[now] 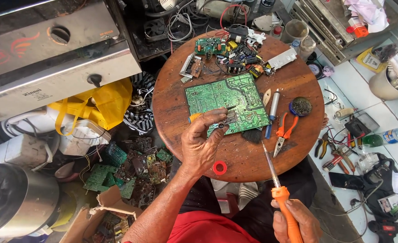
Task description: The person uses a soldering iron and a screwdriver to remove a metal component from a green circuit board. They heat the solder joints and pry the component loose, then lift it off the board and inspect it.
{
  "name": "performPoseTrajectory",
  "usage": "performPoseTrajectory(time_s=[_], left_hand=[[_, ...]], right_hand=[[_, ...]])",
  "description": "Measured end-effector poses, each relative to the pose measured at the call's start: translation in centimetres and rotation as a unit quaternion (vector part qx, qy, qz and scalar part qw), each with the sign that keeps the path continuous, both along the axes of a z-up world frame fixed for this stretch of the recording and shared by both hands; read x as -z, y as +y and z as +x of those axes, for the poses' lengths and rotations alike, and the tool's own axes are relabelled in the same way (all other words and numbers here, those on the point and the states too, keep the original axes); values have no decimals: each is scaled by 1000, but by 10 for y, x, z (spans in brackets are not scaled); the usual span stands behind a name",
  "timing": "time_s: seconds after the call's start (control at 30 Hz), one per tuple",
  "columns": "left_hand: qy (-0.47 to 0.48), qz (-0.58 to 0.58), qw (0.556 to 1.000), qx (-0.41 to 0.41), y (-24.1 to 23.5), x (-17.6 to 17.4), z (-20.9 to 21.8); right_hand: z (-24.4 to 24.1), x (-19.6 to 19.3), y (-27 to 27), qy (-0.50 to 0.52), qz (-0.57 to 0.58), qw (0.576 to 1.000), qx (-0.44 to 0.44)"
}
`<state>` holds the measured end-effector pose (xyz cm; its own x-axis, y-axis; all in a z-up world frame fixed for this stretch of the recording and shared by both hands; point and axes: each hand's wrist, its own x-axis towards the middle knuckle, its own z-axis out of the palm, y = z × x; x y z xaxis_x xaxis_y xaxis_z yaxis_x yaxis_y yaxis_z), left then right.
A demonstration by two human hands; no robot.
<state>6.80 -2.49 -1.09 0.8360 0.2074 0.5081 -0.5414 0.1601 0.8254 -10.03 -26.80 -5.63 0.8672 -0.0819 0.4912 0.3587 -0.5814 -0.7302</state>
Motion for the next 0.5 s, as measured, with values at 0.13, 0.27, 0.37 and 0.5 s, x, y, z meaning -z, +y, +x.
performPoseTrajectory(time_s=[0.13, 0.27, 0.37, 0.5], left_hand=[[6, -6, 1000, 7, 1, -5, 1], [55, -91, 991, 81, 6, -20, 5], [150, -184, 965, 114, 10, -20, 11], [209, -286, 924, 144, 8, -8, 26]], right_hand=[[6, 2, 1, -40, -9, 999, -10], [4, -15, 12, -7, 6, 999, 32], [2, -13, 7, 16, -1, 999, 32], [1, -20, 11, 39, 3, 998, 45]])
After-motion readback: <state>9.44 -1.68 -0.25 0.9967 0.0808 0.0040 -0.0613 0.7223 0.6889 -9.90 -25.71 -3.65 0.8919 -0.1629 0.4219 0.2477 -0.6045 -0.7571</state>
